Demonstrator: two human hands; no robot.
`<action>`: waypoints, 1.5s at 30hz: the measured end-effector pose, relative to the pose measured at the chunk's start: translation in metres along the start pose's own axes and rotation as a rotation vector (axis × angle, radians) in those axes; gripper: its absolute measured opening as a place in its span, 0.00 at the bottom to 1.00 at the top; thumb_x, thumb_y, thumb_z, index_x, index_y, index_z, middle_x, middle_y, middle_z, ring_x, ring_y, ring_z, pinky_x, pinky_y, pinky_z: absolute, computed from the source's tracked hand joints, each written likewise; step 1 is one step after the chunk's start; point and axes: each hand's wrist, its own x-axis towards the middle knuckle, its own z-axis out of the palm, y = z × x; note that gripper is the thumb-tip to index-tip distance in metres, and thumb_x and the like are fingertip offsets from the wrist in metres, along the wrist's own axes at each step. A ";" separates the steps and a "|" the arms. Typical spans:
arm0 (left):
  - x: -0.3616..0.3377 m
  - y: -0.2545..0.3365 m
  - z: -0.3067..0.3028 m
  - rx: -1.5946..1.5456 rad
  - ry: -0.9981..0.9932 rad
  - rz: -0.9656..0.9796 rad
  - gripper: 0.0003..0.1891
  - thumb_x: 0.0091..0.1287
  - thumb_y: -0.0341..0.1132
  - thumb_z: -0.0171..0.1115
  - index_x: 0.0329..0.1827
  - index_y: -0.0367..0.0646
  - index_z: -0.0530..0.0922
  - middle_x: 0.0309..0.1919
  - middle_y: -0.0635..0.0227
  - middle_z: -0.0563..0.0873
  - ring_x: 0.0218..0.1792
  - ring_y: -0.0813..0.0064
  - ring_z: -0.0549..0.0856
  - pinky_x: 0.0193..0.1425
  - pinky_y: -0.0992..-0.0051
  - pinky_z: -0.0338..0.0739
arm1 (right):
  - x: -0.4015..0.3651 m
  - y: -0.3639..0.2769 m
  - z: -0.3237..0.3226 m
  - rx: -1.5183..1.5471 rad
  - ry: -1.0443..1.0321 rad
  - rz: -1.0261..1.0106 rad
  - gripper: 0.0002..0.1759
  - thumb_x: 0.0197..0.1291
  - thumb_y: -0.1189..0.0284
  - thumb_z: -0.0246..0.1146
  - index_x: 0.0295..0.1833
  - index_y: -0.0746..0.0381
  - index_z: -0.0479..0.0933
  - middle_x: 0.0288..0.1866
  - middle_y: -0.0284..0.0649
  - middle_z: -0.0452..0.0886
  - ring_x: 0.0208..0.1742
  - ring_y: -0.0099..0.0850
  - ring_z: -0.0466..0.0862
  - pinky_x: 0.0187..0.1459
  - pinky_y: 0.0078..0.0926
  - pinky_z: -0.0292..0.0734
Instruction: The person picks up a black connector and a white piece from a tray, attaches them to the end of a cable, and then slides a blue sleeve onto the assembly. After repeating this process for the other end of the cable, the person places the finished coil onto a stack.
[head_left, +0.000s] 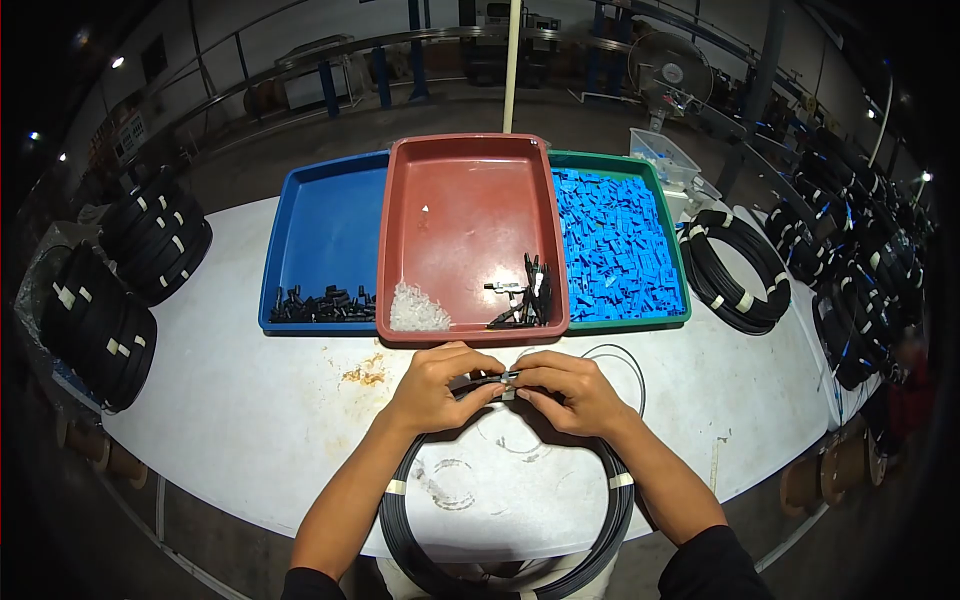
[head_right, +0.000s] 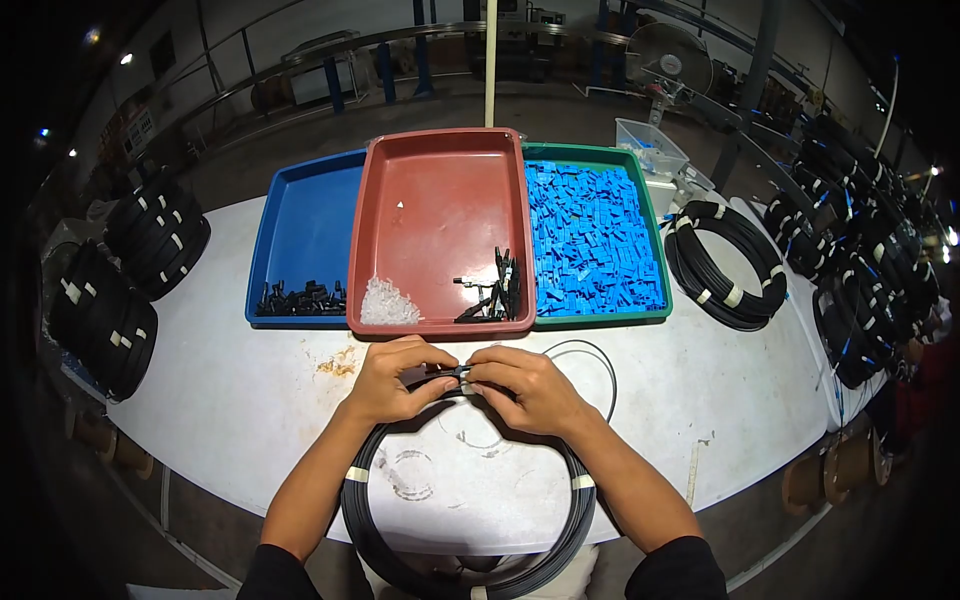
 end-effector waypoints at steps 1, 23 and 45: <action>0.000 -0.001 0.000 0.000 0.000 -0.001 0.10 0.57 0.25 0.79 0.41 0.38 0.90 0.35 0.60 0.92 0.34 0.67 0.89 0.39 0.72 0.82 | 0.000 0.000 0.000 0.000 -0.001 0.001 0.10 0.58 0.80 0.72 0.46 0.66 0.87 0.49 0.46 0.89 0.46 0.41 0.90 0.49 0.32 0.86; -0.002 -0.006 0.004 0.097 -0.014 0.133 0.14 0.58 0.24 0.77 0.49 0.38 0.90 0.38 0.59 0.92 0.36 0.67 0.90 0.42 0.73 0.84 | 0.000 0.000 0.002 -0.009 0.015 -0.061 0.11 0.57 0.79 0.72 0.46 0.65 0.86 0.50 0.45 0.87 0.45 0.43 0.88 0.47 0.35 0.85; -0.007 -0.004 0.003 -0.115 -0.064 -0.171 0.16 0.67 0.22 0.71 0.57 0.35 0.82 0.50 0.58 0.90 0.46 0.69 0.92 0.51 0.73 0.87 | -0.001 0.001 0.000 0.016 -0.005 -0.017 0.13 0.56 0.80 0.72 0.48 0.64 0.85 0.43 0.43 0.86 0.39 0.42 0.88 0.42 0.35 0.84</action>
